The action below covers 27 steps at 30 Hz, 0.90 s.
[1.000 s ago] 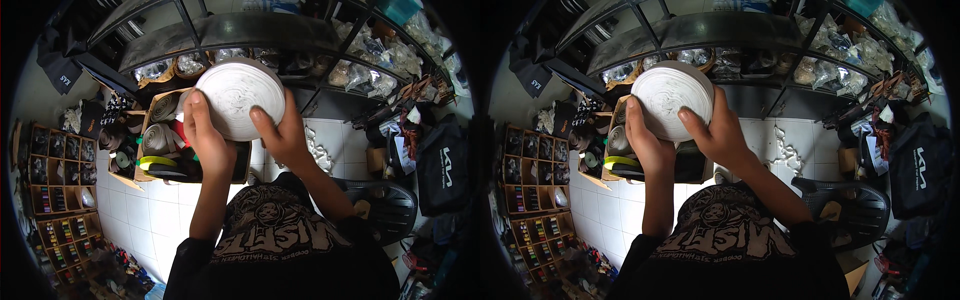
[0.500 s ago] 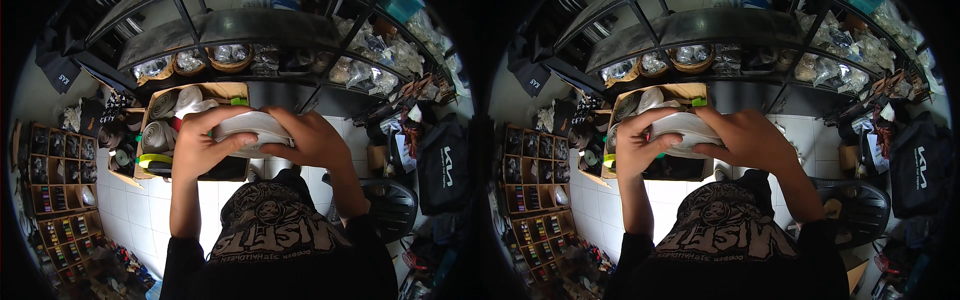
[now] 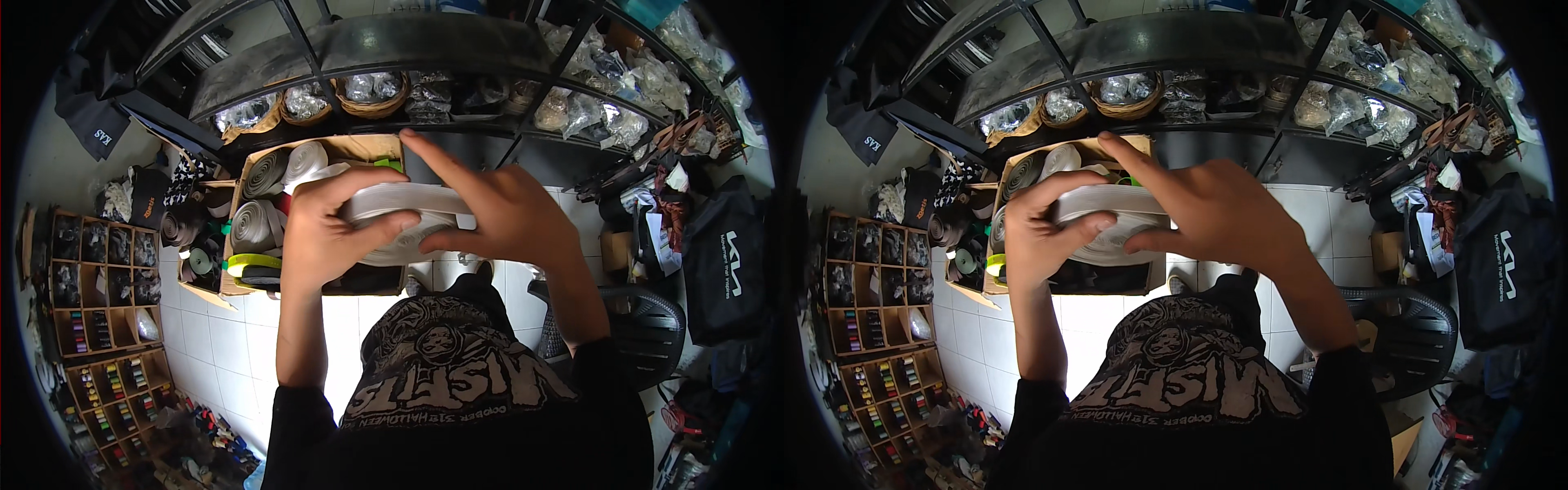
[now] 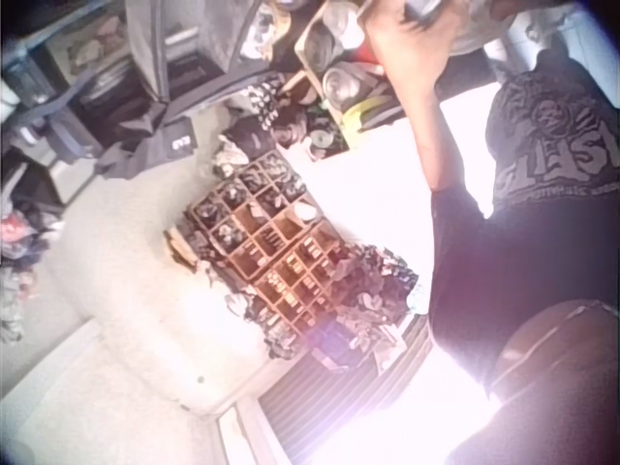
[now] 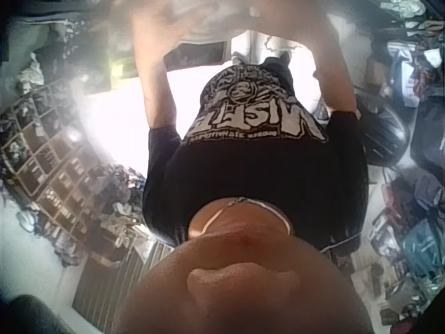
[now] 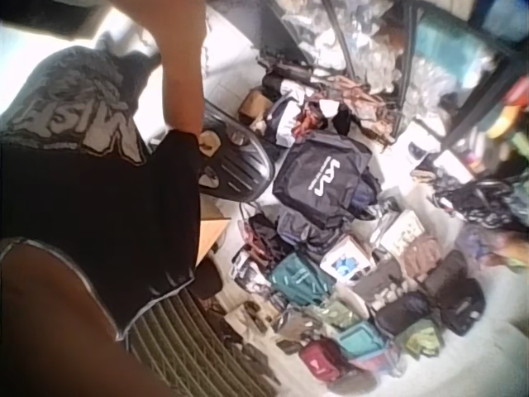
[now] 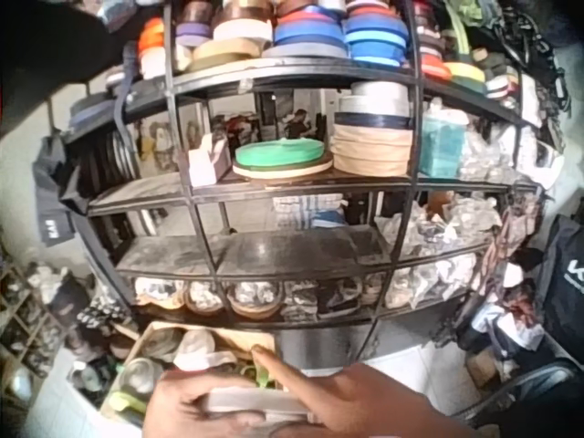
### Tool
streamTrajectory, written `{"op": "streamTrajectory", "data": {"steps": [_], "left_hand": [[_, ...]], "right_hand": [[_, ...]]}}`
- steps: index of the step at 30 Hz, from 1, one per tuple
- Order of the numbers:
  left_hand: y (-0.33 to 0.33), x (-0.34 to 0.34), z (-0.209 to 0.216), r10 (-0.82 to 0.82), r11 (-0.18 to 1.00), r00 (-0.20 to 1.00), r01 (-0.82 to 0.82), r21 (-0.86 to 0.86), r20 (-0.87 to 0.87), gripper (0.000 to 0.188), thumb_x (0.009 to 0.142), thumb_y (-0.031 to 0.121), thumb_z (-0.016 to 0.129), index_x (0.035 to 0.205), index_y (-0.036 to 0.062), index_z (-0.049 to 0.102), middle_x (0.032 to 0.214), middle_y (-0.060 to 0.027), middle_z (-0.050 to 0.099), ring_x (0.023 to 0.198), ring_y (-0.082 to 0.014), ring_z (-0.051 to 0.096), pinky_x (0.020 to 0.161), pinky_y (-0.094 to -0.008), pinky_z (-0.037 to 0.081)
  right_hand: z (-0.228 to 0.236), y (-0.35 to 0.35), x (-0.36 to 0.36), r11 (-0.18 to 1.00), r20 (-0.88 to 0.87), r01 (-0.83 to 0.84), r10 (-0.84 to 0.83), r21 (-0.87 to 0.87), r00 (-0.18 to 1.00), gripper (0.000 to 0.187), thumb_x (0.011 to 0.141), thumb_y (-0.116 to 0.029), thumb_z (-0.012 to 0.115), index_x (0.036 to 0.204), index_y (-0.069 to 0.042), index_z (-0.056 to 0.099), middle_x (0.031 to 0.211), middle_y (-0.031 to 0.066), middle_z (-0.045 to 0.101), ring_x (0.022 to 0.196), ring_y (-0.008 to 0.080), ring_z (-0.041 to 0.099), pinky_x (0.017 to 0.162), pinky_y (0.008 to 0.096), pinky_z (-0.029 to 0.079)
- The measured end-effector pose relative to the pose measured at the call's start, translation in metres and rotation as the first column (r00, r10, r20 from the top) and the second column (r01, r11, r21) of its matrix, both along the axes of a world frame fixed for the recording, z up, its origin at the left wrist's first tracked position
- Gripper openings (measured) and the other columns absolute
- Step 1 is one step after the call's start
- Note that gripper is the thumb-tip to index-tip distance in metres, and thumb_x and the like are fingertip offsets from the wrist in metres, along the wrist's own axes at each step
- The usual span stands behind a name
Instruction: The person picks up a roll of white textile tape from a box, pulls a length of tape from it, and then winds the loose tape back onto the roll by hand.
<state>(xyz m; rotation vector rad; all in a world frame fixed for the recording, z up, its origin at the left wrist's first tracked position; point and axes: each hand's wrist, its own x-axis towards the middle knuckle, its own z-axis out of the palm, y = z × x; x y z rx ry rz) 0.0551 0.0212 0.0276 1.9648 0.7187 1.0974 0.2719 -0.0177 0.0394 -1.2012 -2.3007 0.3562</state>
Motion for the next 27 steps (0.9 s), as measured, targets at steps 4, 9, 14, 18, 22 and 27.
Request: {"op": "streamTrajectory", "data": {"steps": [4, 9, 14, 18, 22, 27], "left_hand": [[-0.001, -0.010, 0.008, 0.102, 0.995, 0.989, -0.099, -0.035, 0.109, 0.032, 0.069, 0.001, 0.079, 0.099, -0.0017, 0.067, 0.089, -0.0085, 0.069, 0.079, -0.0126, 0.065, 0.072, -0.0250, 0.051], [0.003, -0.018, -0.002, 0.178, 0.983, 0.908, -0.152, -0.099, 0.380, 0.030, 0.075, 0.006, 0.075, 0.102, -0.0031, 0.065, 0.092, -0.0093, 0.067, 0.079, -0.0130, 0.063, 0.073, -0.0248, 0.050], [0.002, 0.014, -0.012, 0.356, 0.933, 0.673, -0.219, -0.285, 0.649, 0.030, 0.087, 0.020, 0.066, 0.104, -0.0033, 0.062, 0.094, -0.0091, 0.066, 0.083, -0.0127, 0.060, 0.079, -0.0259, 0.048], [-0.006, 0.030, -0.018, 0.443, 0.885, 0.622, -0.189, -0.425, 0.646, 0.034, 0.092, 0.028, 0.058, 0.105, -0.0034, 0.059, 0.097, -0.0092, 0.063, 0.086, -0.0132, 0.058, 0.080, -0.0260, 0.046], [0.001, 0.007, -0.012, 0.244, 0.929, 0.883, -0.093, -0.359, 0.400, 0.041, 0.091, 0.034, 0.057, 0.106, -0.0036, 0.059, 0.097, -0.0089, 0.062, 0.088, -0.0142, 0.057, 0.079, -0.0259, 0.045], [0.005, -0.001, 0.003, 0.006, 0.971, 0.999, 0.002, -0.238, 0.033, 0.029, 0.076, 0.009, 0.076, 0.100, -0.0029, 0.065, 0.088, -0.0077, 0.067, 0.080, -0.0123, 0.062, 0.073, -0.0240, 0.048]], "right_hand": [[0.005, 0.000, 0.009, 0.991, 0.048, 0.058, -0.052, -0.118, 0.997, 0.098, 0.068, -0.057, 0.071, 0.143, -0.010, 0.030, 0.088, 0.0163, 0.067, 0.058, 0.0271, 0.064, 0.057, 0.0328, 0.050], [0.000, -0.001, -0.003, 0.933, -0.028, 0.135, -0.153, -0.334, 0.988, 0.101, 0.065, -0.057, 0.074, 0.144, -0.012, 0.030, 0.108, 0.0201, 0.064, 0.071, 0.0283, 0.067, 0.067, 0.0351, 0.053], [-0.043, 0.003, -0.038, 0.986, -0.614, 0.055, -0.140, -0.155, 0.777, 0.088, 0.075, -0.045, 0.072, 0.138, -0.001, 0.030, 0.104, 0.0229, 0.063, 0.096, 0.0331, 0.064, 0.085, 0.0382, 0.049], [-0.040, 0.007, -0.041, 0.956, -0.730, 0.054, -0.255, -0.287, 0.635, 0.074, 0.077, -0.036, 0.072, 0.130, 0.003, 0.038, 0.110, 0.0219, 0.061, 0.105, 0.0303, 0.061, 0.088, 0.0376, 0.048], [-0.031, 0.003, -0.022, 0.925, -0.611, -0.002, -0.249, -0.380, 0.751, 0.059, 0.076, -0.027, 0.074, 0.120, 0.001, 0.047, 0.102, 0.0156, 0.063, 0.095, 0.0224, 0.063, 0.083, 0.0342, 0.048], [-0.025, 0.002, -0.015, 0.899, -0.385, -0.026, -0.161, -0.438, 0.909, 0.059, 0.074, -0.033, 0.076, 0.117, -0.003, 0.049, 0.092, 0.0156, 0.066, 0.085, 0.0269, 0.067, 0.074, 0.0344, 0.051]]}}
